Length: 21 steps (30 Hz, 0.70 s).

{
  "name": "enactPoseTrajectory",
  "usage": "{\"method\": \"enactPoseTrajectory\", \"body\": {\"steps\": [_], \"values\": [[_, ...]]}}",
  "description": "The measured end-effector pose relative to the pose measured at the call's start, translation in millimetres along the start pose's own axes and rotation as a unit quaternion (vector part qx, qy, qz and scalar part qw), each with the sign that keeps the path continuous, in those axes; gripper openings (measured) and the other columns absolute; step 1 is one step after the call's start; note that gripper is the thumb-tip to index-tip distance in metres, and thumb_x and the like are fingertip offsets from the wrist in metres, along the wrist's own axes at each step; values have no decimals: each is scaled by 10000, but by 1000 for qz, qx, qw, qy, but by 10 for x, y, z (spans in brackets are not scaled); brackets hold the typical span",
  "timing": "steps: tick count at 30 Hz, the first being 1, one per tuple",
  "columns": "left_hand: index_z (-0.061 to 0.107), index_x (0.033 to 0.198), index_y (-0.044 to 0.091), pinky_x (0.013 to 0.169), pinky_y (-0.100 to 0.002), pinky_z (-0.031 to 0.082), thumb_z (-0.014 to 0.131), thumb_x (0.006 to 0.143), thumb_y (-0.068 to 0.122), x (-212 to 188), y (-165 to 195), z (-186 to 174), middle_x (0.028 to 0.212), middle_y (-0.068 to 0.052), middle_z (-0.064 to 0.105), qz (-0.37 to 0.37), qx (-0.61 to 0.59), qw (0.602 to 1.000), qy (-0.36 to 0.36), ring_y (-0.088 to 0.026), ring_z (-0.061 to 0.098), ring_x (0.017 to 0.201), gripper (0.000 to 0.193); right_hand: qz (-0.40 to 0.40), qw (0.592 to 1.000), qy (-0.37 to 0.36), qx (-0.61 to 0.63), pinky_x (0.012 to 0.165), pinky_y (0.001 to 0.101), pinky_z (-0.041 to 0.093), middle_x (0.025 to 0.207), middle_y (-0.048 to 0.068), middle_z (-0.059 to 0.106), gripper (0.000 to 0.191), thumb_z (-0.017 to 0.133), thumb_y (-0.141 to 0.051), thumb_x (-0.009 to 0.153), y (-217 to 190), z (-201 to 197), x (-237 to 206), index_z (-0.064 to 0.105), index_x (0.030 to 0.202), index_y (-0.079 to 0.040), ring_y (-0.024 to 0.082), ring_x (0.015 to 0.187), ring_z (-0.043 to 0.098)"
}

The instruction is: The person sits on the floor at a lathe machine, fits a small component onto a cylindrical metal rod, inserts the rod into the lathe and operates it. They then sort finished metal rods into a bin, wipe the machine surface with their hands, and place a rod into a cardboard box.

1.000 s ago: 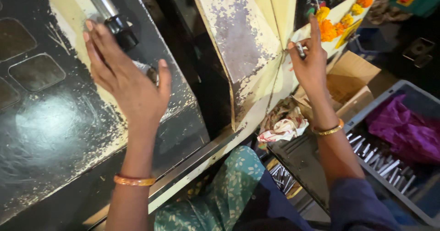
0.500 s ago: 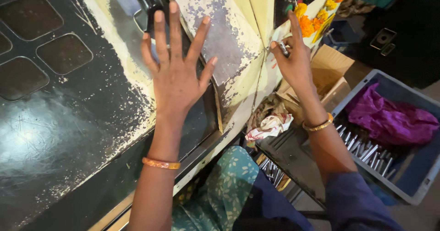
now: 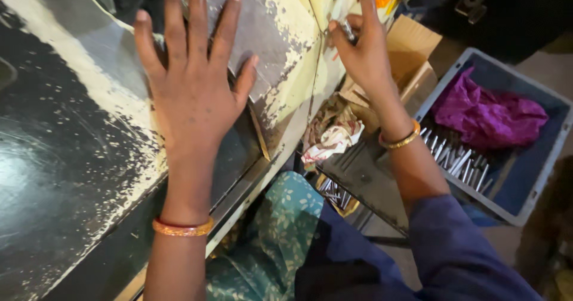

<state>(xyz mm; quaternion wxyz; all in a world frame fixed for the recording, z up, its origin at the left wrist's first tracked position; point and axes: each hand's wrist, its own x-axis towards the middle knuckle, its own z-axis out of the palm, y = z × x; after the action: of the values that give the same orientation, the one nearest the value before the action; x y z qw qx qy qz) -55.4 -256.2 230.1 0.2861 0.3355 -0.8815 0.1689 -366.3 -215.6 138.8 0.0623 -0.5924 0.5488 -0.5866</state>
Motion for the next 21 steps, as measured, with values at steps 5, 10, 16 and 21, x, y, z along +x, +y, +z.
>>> {"method": "enactPoseTrajectory", "body": {"steps": [5,10,16,21], "values": [[405,1697,131,1270,-675,114,525,1148,430,-35,-33,41,1761,-201,295,8,-10,1000,2,-423,202,1600,637,-53,998,-25,-38,681,259,517,869,72,693,630,667,21,1130,-52,-167,31,263,1610,-36,126,773,693],[381,1687,88,1266,-714,93,439,1112,383,-102,-103,166,1736,-251,313,18,1,1000,20,-445,176,1579,648,-100,989,-36,-105,686,292,488,911,88,714,208,696,14,1105,-60,-438,48,540,1244,10,151,814,690],[386,1682,64,1244,-739,100,423,1124,365,-192,-193,263,1743,-244,325,33,13,999,16,-442,170,1564,635,15,972,-111,-205,662,310,483,820,78,693,178,693,-169,1076,355,-796,-121,681,1184,-27,143,746,690],[409,1626,33,1237,-715,99,438,1123,332,-264,-238,292,1650,-234,343,53,37,997,34,-435,175,1564,586,249,858,-250,-374,609,360,532,778,58,726,248,710,-316,903,1103,-991,-130,758,1012,-99,191,639,684]]}}
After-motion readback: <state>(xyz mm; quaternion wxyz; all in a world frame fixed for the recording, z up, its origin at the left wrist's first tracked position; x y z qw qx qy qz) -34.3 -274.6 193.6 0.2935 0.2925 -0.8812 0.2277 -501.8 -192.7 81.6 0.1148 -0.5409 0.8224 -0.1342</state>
